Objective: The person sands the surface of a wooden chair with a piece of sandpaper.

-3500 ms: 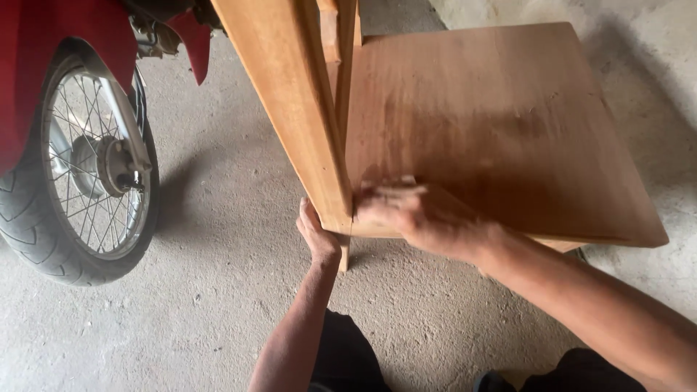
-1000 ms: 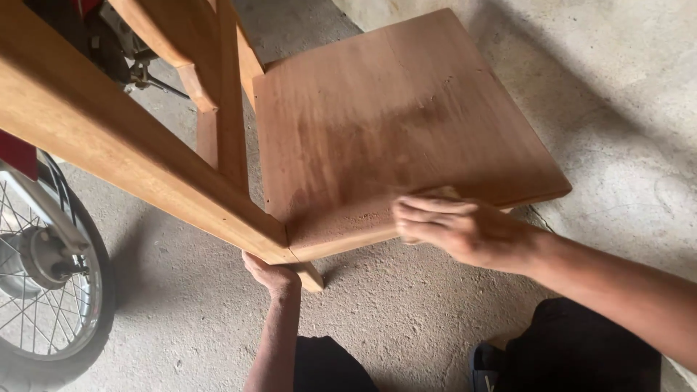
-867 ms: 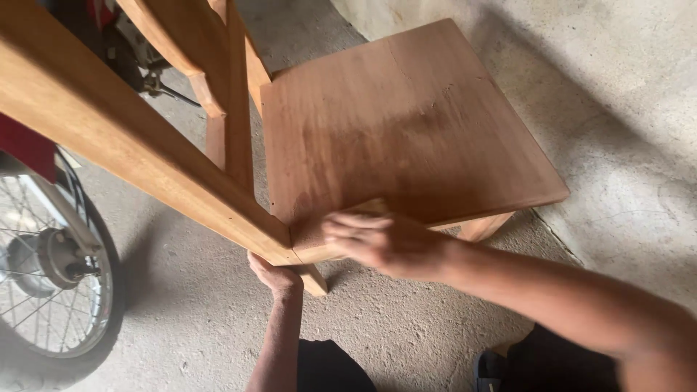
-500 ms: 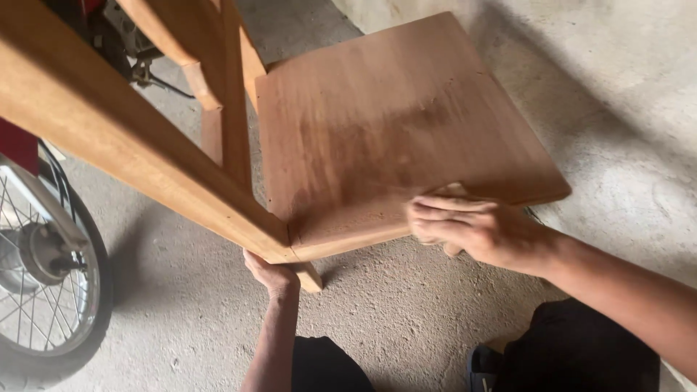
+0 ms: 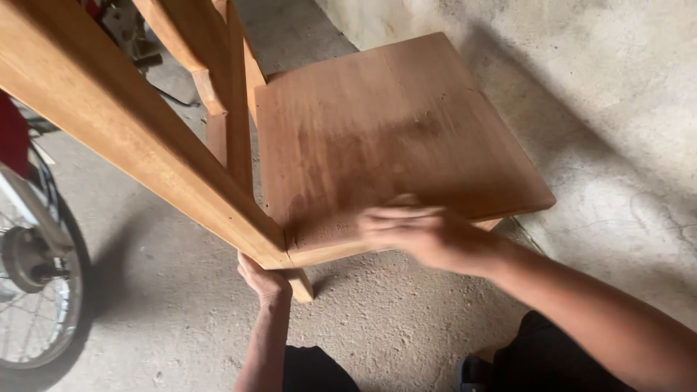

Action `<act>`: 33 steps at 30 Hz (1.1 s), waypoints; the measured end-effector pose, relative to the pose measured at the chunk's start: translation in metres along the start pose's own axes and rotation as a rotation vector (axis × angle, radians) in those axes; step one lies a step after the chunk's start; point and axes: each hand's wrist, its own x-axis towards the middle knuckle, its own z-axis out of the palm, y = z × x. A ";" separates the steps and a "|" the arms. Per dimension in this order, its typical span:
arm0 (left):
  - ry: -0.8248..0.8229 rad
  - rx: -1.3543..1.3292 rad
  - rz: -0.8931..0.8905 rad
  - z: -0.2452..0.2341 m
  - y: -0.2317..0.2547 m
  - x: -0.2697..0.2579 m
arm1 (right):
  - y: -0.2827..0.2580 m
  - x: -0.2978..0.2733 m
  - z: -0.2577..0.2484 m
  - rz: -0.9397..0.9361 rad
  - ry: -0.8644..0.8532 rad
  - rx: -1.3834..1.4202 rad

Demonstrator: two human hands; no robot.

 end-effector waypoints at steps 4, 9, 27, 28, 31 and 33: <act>0.076 0.028 -0.067 -0.011 -0.018 0.006 | 0.019 -0.055 -0.035 0.125 0.014 0.032; 0.003 0.391 0.034 -0.015 -0.026 0.006 | 0.038 0.011 0.012 0.289 -0.238 0.043; 0.000 -0.087 -0.016 0.032 0.039 -0.023 | 0.089 0.048 0.011 0.251 -0.086 -0.048; -0.001 -0.093 0.000 0.032 0.040 -0.021 | 0.113 0.057 0.025 0.237 -0.078 -0.052; -0.039 -0.080 0.002 0.026 0.031 -0.009 | 0.150 0.087 0.049 0.355 0.143 0.391; -0.028 -0.089 0.013 0.012 0.000 0.003 | 0.135 0.097 0.046 0.341 0.090 -0.102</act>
